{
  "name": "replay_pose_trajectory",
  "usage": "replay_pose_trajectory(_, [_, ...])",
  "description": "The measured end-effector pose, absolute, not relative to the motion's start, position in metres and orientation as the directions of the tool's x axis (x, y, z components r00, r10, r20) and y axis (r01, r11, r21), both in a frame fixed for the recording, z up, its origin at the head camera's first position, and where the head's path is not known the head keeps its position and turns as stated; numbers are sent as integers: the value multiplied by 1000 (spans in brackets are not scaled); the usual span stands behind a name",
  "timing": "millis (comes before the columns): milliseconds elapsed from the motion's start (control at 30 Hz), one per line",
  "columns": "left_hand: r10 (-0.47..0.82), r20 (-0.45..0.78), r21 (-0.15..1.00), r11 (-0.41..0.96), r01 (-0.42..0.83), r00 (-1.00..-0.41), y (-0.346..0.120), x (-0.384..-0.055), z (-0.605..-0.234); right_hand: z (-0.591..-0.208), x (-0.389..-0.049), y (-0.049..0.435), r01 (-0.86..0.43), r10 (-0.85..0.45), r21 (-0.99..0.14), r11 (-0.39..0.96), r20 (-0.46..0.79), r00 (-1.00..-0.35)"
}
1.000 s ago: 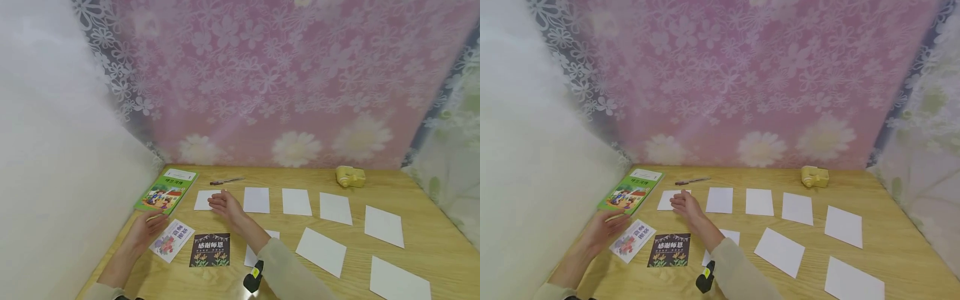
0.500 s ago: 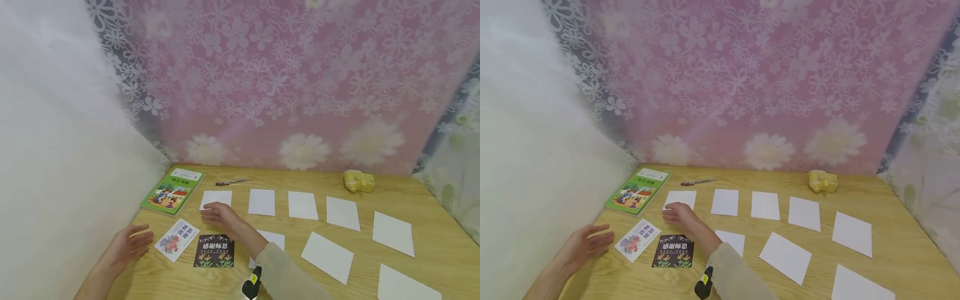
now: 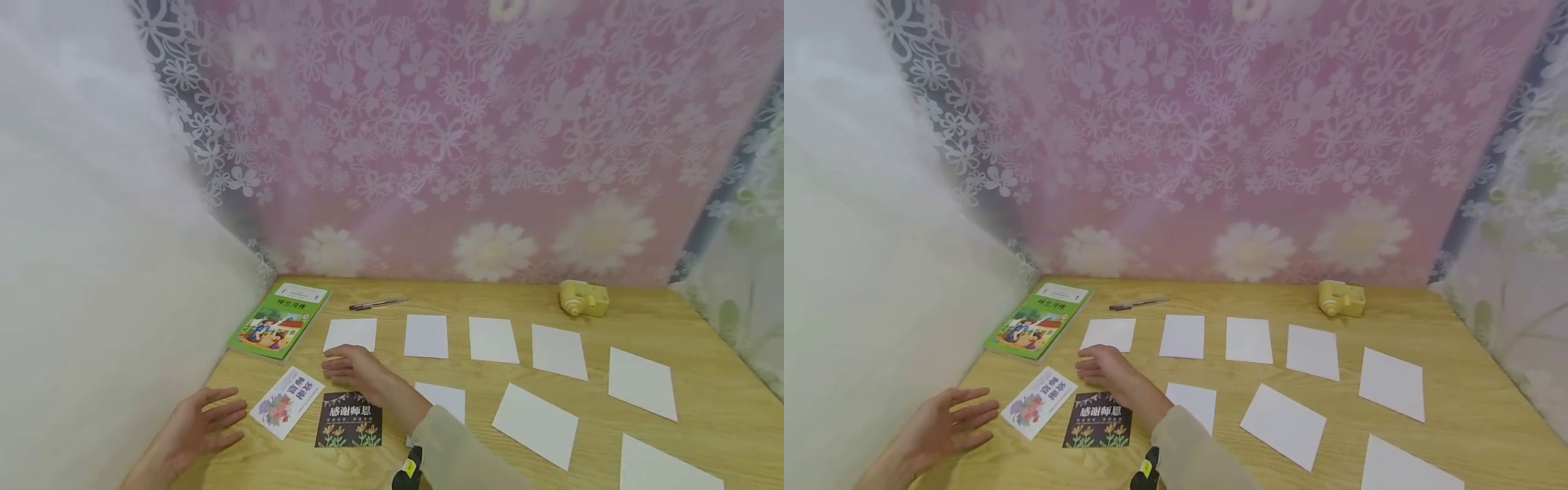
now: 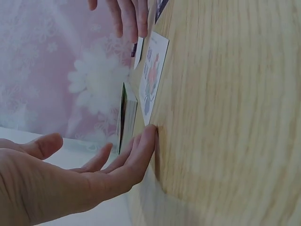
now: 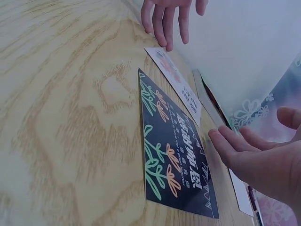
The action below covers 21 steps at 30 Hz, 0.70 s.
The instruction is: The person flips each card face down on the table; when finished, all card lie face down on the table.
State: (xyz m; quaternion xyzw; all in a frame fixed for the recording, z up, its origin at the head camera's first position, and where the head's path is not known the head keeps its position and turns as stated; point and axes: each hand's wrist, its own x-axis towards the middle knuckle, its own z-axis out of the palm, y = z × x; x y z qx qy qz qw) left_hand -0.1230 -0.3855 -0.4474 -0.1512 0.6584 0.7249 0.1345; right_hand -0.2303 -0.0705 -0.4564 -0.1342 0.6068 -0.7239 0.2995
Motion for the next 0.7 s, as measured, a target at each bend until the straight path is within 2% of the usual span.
replay_pose_trajectory(167, [26, -382, 924, -14, -382, -924, -385, -131, -446, -447, -223, -69, 341, -611, -926, -162, -177, -771])
replay_pose_trajectory(367, [32, -360, 932, 57, -358, -933, -367, -147, -445, -431, -208, -67, 466, -627, -860, -206, -249, -738])
replay_pose_trajectory(700, [-21, -334, 923, 195, -332, -942, -362, -160, -443, -441, -194, -71, 586, -637, -764, -270, -315, -704])
